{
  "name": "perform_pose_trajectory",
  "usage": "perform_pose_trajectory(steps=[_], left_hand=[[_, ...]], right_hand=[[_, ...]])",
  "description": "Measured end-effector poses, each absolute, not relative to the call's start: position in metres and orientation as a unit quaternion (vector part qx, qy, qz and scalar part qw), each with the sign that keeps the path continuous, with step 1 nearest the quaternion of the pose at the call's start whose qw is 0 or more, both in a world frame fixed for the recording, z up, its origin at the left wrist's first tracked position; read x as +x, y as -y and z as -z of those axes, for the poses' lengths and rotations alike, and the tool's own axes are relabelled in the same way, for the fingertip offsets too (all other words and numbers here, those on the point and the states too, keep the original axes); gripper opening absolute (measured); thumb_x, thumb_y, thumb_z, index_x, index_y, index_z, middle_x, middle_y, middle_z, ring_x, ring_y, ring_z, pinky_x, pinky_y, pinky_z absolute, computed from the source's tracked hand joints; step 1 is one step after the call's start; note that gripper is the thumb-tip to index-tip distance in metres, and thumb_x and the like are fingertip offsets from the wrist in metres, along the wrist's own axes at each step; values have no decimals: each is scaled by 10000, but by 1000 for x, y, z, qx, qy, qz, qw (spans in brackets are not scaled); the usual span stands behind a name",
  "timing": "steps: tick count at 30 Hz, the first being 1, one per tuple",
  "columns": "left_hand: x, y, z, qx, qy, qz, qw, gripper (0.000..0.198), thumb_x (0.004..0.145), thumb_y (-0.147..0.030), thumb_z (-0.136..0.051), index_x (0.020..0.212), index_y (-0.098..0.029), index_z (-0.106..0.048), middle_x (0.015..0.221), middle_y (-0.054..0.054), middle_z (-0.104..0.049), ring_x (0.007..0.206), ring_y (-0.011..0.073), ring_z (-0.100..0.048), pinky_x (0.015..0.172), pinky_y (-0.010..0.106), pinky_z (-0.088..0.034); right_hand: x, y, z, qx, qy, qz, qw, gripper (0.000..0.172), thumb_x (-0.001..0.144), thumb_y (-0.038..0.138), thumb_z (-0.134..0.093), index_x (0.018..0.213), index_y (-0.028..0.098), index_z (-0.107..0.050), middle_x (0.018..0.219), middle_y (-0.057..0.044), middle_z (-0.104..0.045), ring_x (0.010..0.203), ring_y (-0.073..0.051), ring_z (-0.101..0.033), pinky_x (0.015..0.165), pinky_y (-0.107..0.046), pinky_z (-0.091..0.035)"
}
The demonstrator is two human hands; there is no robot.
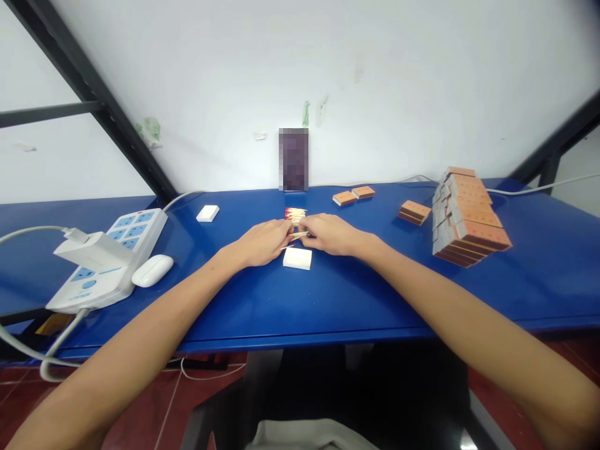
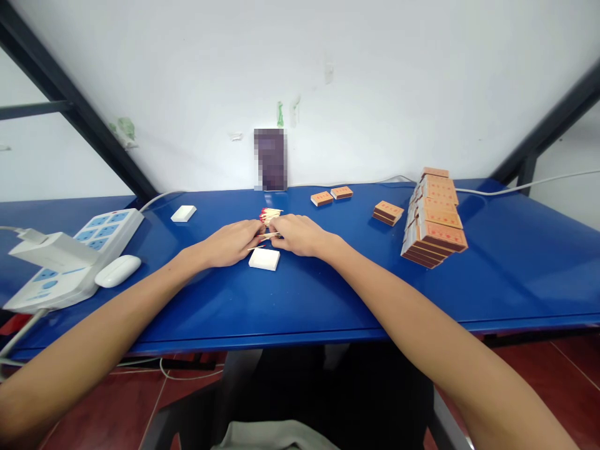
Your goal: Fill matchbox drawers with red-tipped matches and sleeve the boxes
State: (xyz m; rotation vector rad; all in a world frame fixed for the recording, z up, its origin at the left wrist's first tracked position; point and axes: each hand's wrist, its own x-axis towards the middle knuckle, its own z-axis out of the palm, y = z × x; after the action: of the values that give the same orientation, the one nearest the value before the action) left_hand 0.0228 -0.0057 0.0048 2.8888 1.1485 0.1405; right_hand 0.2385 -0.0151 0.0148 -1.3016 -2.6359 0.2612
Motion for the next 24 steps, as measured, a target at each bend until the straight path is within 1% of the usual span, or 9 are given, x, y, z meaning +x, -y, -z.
perform_pose_trajectory(steps=[3,7,12,17,21,24], left_hand=[[24,6,-6,927,-372,-37,15,264,1058,-345,-310,975,-186,-504,1007,129,-658,858,258,-621,742,370,-453],[23,10,-11,929,-367,-41,21,236,1057,-331,-308,974,-192,-479,1010,121,-647,861,252,-613,747,368,-447],[21,20,-22,930,-360,-54,48,255,1058,-347,-294,943,-196,-464,986,107,-637,816,233,-595,709,354,-430],[16,29,-29,936,-338,-54,85,252,1057,-365,-323,926,-200,-463,958,84,-632,791,213,-582,699,337,-420],[14,37,-34,942,-312,-55,110,250,1054,-369,-340,941,-200,-485,944,65,-631,787,204,-581,716,332,-422],[14,41,-38,944,-301,-46,124,261,1049,-367,-363,913,-197,-508,938,56,-638,763,190,-574,709,324,-415]], right_hand=[[239,15,-16,-437,888,-103,98,84,926,268,-612,891,193,-598,882,-62,-668,728,-170,-528,621,-283,-276],[240,18,-21,-431,887,-123,116,93,913,261,-624,860,192,-592,815,-31,-637,669,-145,-480,614,-275,-271],[240,25,-27,-406,891,-144,143,121,920,253,-590,823,182,-607,730,-10,-588,641,-134,-439,621,-279,-263],[240,32,-31,-385,893,-179,150,122,890,251,-614,793,178,-616,647,25,-537,607,-117,-410,610,-269,-267],[241,40,-39,-376,891,-212,140,97,847,244,-633,777,176,-631,627,35,-555,594,-109,-437,607,-259,-291],[241,44,-44,-377,886,-237,127,87,816,239,-660,759,173,-652,630,31,-583,592,-108,-478,610,-255,-321]])
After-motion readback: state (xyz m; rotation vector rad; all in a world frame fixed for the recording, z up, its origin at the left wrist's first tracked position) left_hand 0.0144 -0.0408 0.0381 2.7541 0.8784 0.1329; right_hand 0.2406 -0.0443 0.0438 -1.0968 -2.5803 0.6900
